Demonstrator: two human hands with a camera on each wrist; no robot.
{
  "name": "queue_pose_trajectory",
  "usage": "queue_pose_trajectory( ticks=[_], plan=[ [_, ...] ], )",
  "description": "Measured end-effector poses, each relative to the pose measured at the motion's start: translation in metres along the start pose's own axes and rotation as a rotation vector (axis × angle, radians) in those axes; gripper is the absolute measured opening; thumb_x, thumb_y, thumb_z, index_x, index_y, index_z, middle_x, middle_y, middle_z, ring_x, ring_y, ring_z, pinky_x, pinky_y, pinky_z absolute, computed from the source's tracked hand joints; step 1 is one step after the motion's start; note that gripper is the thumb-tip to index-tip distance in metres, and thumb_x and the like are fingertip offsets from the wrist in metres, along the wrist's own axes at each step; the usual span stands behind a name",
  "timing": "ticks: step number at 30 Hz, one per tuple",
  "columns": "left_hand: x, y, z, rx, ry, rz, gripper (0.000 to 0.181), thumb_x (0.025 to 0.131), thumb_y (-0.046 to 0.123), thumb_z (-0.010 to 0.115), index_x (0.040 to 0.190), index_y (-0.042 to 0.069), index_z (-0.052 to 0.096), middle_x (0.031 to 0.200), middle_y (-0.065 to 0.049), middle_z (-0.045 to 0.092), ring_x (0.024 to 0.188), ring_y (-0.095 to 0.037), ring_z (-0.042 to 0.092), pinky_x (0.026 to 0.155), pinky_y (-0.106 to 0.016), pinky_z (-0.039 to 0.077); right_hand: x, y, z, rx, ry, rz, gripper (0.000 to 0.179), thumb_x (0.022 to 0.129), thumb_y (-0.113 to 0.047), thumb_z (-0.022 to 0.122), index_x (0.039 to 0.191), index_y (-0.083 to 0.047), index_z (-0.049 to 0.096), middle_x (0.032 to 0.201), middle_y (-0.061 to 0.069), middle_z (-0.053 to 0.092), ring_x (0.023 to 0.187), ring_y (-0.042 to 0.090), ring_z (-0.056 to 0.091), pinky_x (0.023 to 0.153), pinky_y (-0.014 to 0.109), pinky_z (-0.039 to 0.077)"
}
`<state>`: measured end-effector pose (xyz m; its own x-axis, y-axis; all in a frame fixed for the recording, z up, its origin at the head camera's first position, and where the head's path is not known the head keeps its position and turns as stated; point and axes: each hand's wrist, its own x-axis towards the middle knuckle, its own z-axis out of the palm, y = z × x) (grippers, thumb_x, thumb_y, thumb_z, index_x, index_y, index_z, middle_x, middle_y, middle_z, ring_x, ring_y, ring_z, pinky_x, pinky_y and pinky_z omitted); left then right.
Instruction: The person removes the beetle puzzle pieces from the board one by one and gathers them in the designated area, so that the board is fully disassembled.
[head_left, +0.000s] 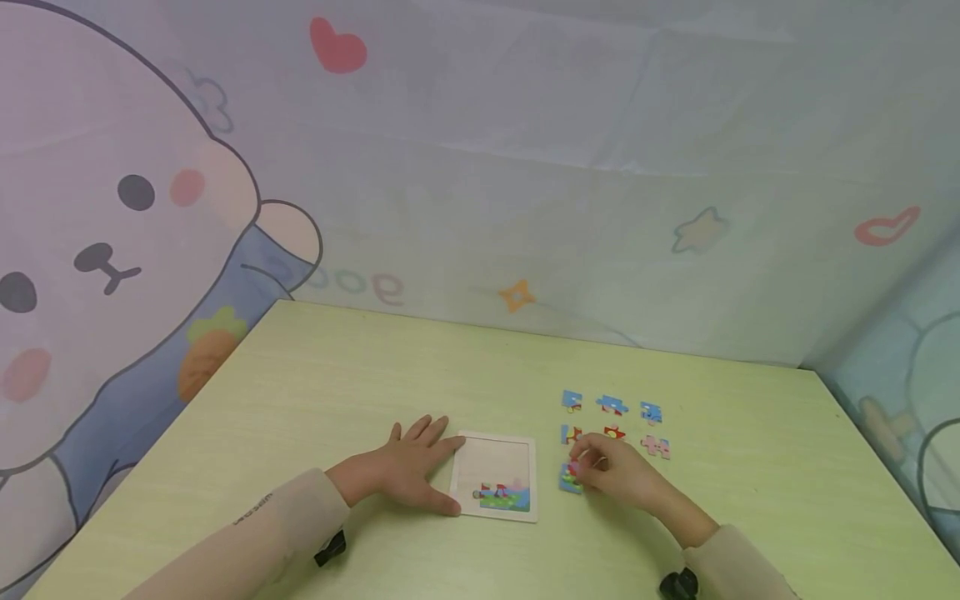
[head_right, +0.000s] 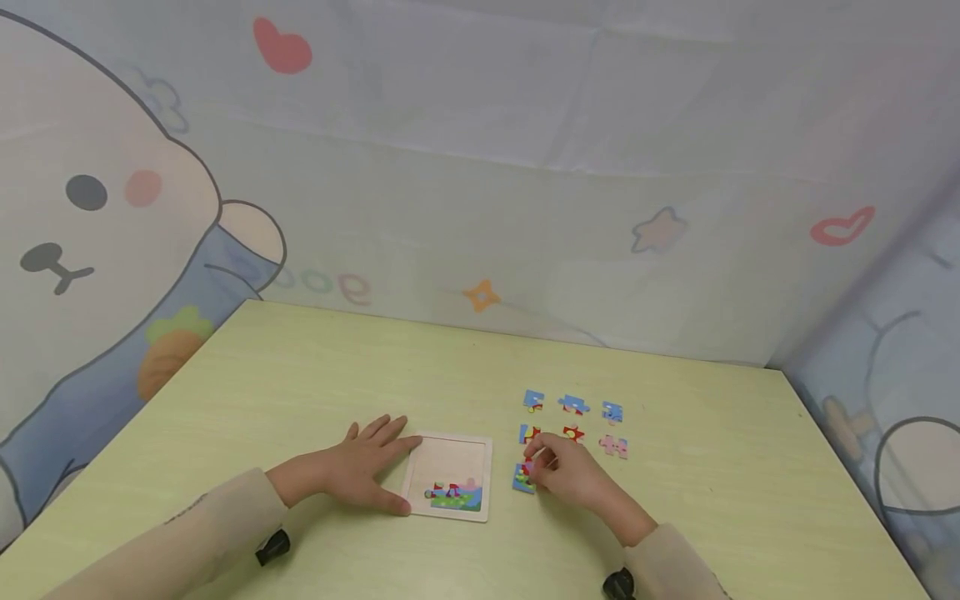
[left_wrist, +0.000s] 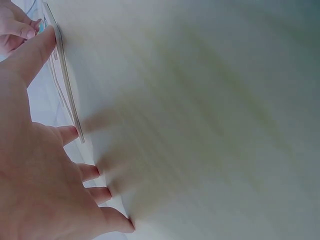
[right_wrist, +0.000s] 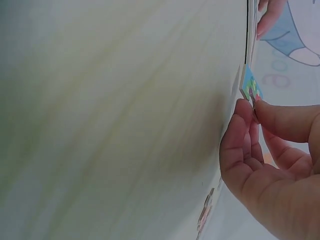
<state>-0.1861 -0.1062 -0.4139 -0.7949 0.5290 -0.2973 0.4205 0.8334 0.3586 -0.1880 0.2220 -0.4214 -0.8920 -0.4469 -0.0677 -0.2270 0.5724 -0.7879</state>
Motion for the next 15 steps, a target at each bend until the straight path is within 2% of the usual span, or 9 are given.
queue_pose_trajectory(
  ticks=[7, 15],
  plan=[
    [-0.0008, 0.001, -0.0007, 0.002, -0.003, -0.005, 0.094, 0.079, 0.063, 0.067, 0.153, 0.017, 0.029, 0.161, -0.016, 0.011, 0.147, -0.038, 0.004, 0.11, -0.068, 0.005, 0.0012, 0.0028, -0.0007, -0.003, -0.001, 0.011, 0.01, 0.09, 0.0, 0.06, 0.1, -0.002, 0.06, 0.085, 0.005, 0.057, 0.076, 0.018, 0.056, 0.063, 0.024, 0.049],
    [-0.0018, 0.002, -0.0014, -0.003, -0.005, -0.006, 0.094, 0.079, 0.062, 0.067, 0.152, 0.017, 0.029, 0.16, -0.016, 0.011, 0.147, -0.038, 0.004, 0.11, -0.067, 0.005, 0.0034, 0.0024, 0.0001, -0.095, 0.022, -0.025, 0.009, 0.089, 0.0, 0.061, 0.097, -0.003, 0.061, 0.081, 0.001, 0.056, 0.075, 0.013, 0.05, 0.065, 0.022, 0.044]
  ],
)
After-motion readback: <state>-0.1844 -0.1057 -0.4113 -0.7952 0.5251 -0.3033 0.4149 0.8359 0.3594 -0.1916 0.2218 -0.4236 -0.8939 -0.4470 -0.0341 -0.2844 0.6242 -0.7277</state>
